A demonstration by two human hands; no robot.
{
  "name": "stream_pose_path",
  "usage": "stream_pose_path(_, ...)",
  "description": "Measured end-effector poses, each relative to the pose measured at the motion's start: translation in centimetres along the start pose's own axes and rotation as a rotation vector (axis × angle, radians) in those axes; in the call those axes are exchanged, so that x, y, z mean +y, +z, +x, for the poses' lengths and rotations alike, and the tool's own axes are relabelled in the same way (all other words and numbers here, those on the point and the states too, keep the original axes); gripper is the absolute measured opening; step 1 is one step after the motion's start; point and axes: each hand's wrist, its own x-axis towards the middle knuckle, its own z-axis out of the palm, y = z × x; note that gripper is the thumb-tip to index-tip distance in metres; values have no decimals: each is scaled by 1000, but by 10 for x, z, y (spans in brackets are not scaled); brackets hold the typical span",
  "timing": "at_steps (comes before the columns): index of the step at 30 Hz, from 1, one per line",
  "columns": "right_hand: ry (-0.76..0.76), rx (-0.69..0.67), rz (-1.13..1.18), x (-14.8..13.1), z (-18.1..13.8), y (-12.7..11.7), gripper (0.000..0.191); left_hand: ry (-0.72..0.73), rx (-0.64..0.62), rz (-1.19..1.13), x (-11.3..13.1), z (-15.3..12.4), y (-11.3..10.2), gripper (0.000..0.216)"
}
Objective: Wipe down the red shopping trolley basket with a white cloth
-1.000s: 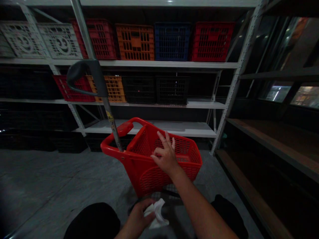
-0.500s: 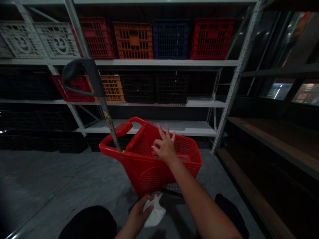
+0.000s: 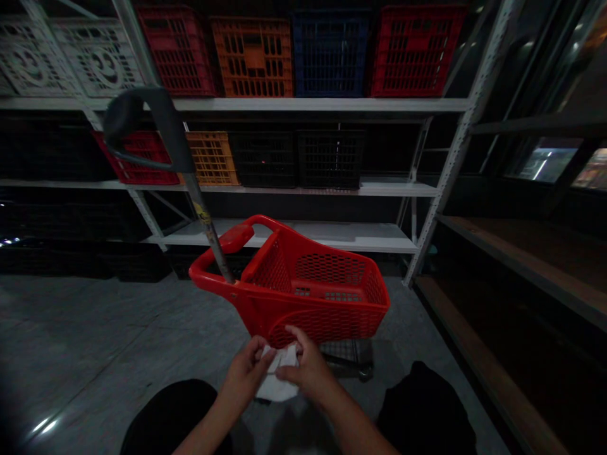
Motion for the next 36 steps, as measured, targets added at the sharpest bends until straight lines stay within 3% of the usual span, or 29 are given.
stream_pose_path(6,-23,101,163,5,-5,-11,65,-94,172,-155,-5,2,-2,36)
stream_pose_path(12,-27,265,173,18,-10,-11,63,-128,6,-338,-3,-5,9,51)
stream_pose_path(15,-52,243,104,23,-15,-12,65,-252,45,-404,-10,-2,9,43)
stream_pose_path(19,-264,275,-357,17,-33,-14,65,-364,114,-542,-12,4,0,39)
stream_pose_path(23,-602,6,-894,-2,-42,-13,97,-452,-31,-704,-1,3,-6,36)
stream_pose_path(25,-666,-90,-1015,-9,-36,-9,82,-473,-97,-733,2,2,-4,35)
stream_pose_path(27,-698,-131,-1054,-13,-24,-4,52,-466,-108,-713,2,4,-2,36)
stream_pose_path(29,-693,-158,-996,-17,-7,0,31,-418,-63,-610,1,8,-3,38)
stream_pose_path(31,-607,-95,-869,-26,11,0,22,-273,46,-411,6,16,-12,39)
stream_pose_path(34,-508,261,-701,-51,41,-1,20,126,329,-8,26,32,-43,37)
stream_pose_path(36,-575,482,-706,-70,60,1,20,386,539,287,44,46,-68,39)
